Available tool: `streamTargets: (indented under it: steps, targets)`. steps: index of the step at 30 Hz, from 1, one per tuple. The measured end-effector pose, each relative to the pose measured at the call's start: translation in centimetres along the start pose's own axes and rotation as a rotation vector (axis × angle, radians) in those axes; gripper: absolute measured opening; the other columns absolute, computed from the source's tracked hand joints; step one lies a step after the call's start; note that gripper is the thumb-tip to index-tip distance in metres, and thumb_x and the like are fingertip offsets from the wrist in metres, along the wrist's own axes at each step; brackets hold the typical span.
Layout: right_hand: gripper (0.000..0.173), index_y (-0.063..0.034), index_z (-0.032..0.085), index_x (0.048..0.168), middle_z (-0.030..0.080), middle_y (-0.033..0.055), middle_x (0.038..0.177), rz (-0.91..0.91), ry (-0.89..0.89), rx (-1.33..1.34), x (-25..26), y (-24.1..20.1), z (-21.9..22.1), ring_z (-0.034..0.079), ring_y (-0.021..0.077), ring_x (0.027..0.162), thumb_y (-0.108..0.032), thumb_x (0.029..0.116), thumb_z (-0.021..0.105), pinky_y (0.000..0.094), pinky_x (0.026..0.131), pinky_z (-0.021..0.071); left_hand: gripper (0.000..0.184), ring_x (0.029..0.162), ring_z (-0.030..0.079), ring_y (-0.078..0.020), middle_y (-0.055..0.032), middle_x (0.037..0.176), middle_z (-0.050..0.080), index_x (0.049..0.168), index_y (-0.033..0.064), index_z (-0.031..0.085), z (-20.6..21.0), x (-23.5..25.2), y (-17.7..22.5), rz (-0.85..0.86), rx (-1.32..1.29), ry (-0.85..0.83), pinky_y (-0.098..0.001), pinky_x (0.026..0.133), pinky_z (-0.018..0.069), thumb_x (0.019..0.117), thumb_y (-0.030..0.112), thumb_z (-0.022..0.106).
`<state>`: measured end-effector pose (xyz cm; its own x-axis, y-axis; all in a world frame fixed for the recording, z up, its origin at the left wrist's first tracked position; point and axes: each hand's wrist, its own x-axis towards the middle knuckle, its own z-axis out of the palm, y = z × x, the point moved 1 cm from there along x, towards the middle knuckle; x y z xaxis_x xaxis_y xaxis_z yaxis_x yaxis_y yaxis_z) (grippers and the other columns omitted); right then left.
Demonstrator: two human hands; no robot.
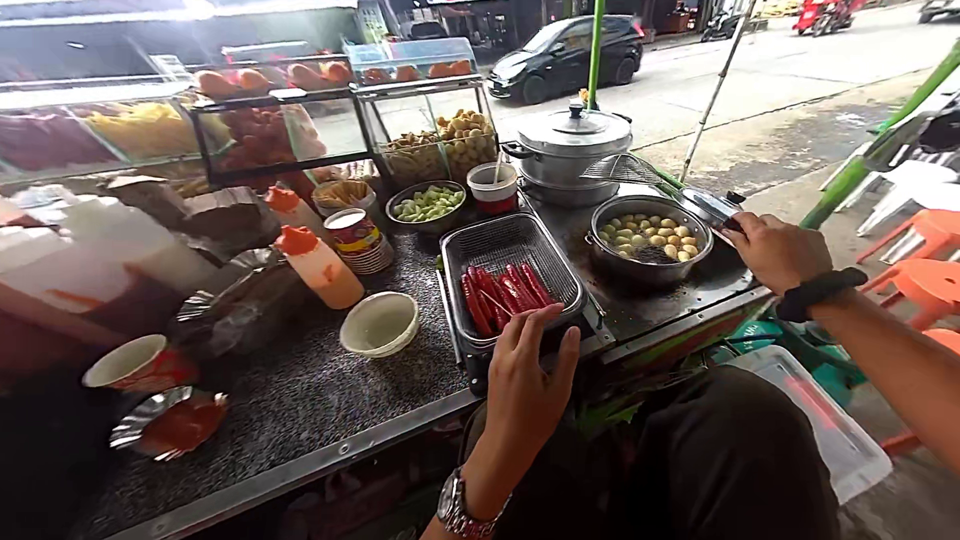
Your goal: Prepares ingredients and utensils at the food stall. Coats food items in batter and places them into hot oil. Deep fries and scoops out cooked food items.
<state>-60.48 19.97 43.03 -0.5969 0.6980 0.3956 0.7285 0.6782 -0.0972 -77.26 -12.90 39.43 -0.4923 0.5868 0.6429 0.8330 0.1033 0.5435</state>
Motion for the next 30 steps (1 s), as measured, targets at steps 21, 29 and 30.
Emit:
streamTargets:
  steps: [21,29,30]
  targets:
    - [0.034,0.0046,0.066,0.122,0.069,0.0274,0.110,-0.142,-0.342,-0.323,0.9,4.3,4.1,0.069,0.0470,0.095,-0.023,0.1080,0.052,0.0599,0.080,0.0546,0.034,0.107,0.067,-0.0232,-0.0064,0.113,0.072,0.113,0.0136,0.075,7.1,-0.7,3.0,0.305,0.005,-0.235,-0.0372,0.089,0.0536,0.0987,0.039,0.057]
    - [0.033,-0.0071,0.074,0.120,0.073,0.0250,0.098,-0.137,-0.221,-0.135,1.3,7.3,-5.9,0.070,0.0487,0.092,-0.031,0.1066,0.056,0.0703,0.078,0.0502,0.034,0.105,0.067,-0.0213,-0.0060,0.113,0.072,0.116,0.0139,0.074,6.9,-0.7,2.1,0.251,-0.046,-0.279,-0.0355,0.088,0.0538,0.0988,0.039,0.057]
    - [0.034,-0.0066,0.074,0.119,0.073,0.0236,0.094,-0.109,-0.269,-0.095,1.8,7.3,-6.6,0.070,0.0462,0.090,-0.032,0.1070,0.054,0.0684,0.079,0.0499,0.034,0.106,0.066,-0.0205,-0.0055,0.113,0.072,0.115,0.0141,0.074,6.9,-0.7,2.0,0.242,-0.052,-0.283,-0.0352,0.088,0.0537,0.0989,0.039,0.057]
